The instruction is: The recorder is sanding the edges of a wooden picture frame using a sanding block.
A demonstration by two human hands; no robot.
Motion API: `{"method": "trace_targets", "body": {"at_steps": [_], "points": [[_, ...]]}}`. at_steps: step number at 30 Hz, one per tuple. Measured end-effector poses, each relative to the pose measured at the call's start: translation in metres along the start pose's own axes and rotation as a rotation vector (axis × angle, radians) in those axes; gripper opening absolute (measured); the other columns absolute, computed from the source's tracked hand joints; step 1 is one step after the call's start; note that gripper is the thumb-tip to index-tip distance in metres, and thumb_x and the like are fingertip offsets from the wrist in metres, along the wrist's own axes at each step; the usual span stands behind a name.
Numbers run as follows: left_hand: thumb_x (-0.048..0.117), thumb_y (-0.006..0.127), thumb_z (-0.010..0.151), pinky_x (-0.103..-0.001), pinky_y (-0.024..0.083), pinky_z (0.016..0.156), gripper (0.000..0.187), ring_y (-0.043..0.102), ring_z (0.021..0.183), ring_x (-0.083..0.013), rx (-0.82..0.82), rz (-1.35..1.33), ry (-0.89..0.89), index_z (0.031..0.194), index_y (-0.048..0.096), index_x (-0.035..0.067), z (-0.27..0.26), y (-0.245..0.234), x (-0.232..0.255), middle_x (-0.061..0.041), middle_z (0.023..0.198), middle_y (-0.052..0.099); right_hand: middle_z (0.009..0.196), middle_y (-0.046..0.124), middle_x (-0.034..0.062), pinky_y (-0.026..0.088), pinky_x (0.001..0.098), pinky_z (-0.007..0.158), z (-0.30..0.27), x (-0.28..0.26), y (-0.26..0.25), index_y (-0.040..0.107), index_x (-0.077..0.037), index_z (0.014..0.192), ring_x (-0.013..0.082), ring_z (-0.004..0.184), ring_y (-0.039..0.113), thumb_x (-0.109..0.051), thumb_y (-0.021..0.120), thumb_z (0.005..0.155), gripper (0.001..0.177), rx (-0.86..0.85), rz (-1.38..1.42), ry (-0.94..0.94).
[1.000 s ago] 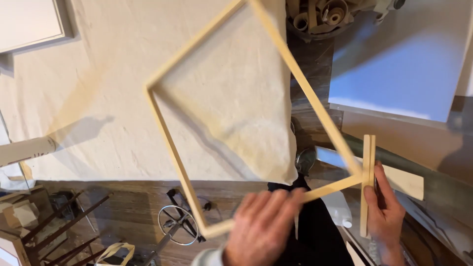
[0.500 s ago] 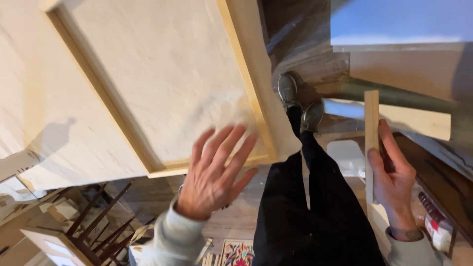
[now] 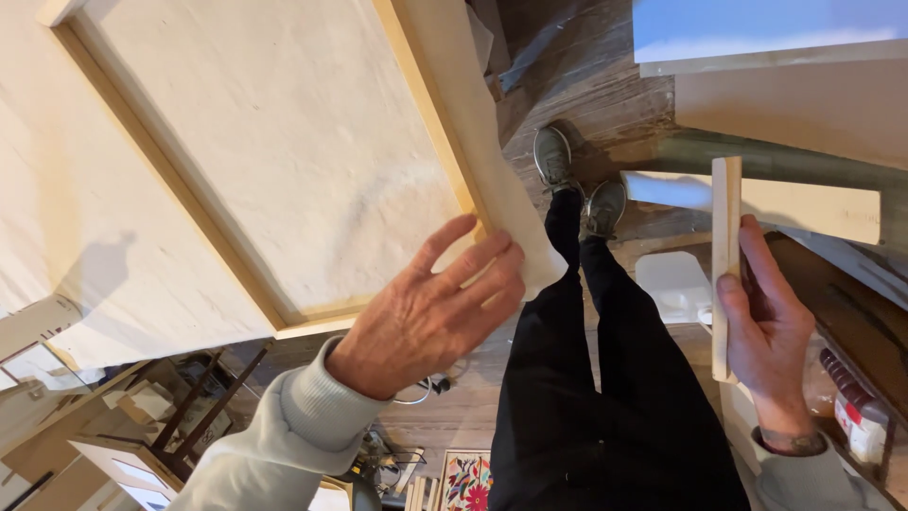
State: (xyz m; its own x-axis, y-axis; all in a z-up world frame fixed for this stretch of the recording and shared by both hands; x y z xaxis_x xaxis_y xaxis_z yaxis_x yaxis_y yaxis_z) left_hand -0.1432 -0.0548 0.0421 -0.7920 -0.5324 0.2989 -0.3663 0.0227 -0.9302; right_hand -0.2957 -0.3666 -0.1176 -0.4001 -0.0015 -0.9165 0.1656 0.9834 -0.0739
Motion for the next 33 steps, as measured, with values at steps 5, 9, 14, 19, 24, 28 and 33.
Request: {"method": "trace_targets", "body": {"at_steps": [5,9,14,19,24,28,33], "points": [[0.014,0.070,0.086,-0.051,0.039,0.122,0.027,0.054,0.136,-0.0271,0.056,-0.103,0.055,0.111,0.069,0.004,-0.003,0.004,0.012,-0.009,0.134,0.060,0.166,0.050,0.0127,0.049,0.0194,0.081,0.001,-0.001,0.001,0.046,-0.006,0.160,0.0050,0.103,0.057,0.003,0.057,0.104,0.058,0.005,-0.112,0.095],[0.014,0.072,0.089,-0.048,0.041,0.119,0.036,0.058,0.127,-0.0261,0.175,-0.149,-0.040,0.124,0.068,0.007,-0.018,0.017,0.032,-0.010,0.133,0.062,0.167,0.048,0.0132,0.052,0.0202,0.096,0.010,-0.015,0.009,0.044,-0.006,0.161,0.0065,0.122,0.059,0.002,0.055,0.106,0.057,-0.018,-0.106,0.056],[0.015,0.084,0.086,-0.044,0.046,0.092,0.061,0.062,0.103,-0.0256,0.330,-0.276,-0.618,0.141,0.060,0.000,-0.020,0.041,0.046,-0.008,0.110,0.065,0.160,0.051,0.0137,0.044,0.0166,0.076,0.018,-0.018,0.011,0.047,-0.001,0.155,0.0039,0.092,0.051,0.006,0.056,0.100,0.056,0.023,-0.205,0.073],[0.009,0.083,0.086,-0.041,0.048,0.089,0.063,0.064,0.099,-0.0236,0.429,-0.333,-0.624,0.144,0.059,0.002,-0.019,0.054,0.064,-0.005,0.109,0.066,0.164,0.047,0.0148,0.046,0.0189,0.098,0.019,-0.021,0.013,0.044,0.001,0.156,0.0087,0.126,0.053,0.005,0.056,0.104,0.053,-0.070,-0.150,-0.053],[0.009,0.084,0.083,-0.039,0.046,0.085,0.060,0.063,0.095,-0.0217,0.503,-0.316,-0.564,0.139,0.063,0.006,-0.025,0.056,0.064,-0.003,0.103,0.061,0.168,0.043,0.0162,0.045,0.0223,0.111,0.022,-0.028,0.018,0.041,0.002,0.159,0.0123,0.140,0.052,0.004,0.056,0.106,0.055,-0.121,-0.146,-0.065],[0.013,0.082,0.085,-0.037,0.043,0.080,0.056,0.060,0.089,-0.0180,0.506,-0.314,-0.505,0.138,0.066,0.007,-0.028,0.057,0.058,0.001,0.095,0.057,0.167,0.045,0.0155,0.044,0.0234,0.114,0.027,-0.033,0.025,0.042,0.002,0.160,0.0125,0.142,0.051,0.004,0.056,0.107,0.055,-0.150,-0.183,-0.055],[0.012,0.074,0.090,-0.035,0.042,0.079,0.052,0.059,0.089,-0.0159,0.487,-0.321,-0.450,0.141,0.065,0.006,-0.027,0.060,0.052,0.002,0.096,0.056,0.167,0.046,0.0133,0.045,0.0220,0.106,0.031,-0.042,0.037,0.042,0.001,0.160,0.0093,0.133,0.052,0.002,0.057,0.107,0.055,-0.169,-0.188,-0.023]]}}
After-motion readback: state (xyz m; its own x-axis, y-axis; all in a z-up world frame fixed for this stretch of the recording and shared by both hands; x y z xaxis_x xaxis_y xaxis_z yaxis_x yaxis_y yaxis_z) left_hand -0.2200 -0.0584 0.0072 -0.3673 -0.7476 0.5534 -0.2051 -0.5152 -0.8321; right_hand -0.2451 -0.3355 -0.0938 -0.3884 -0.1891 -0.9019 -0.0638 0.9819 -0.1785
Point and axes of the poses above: each hand's wrist, its own z-axis towards the middle knuckle, its own y-axis out of the palm, x = y × z, the point moved 2 cm from there along z, towards the middle knuckle
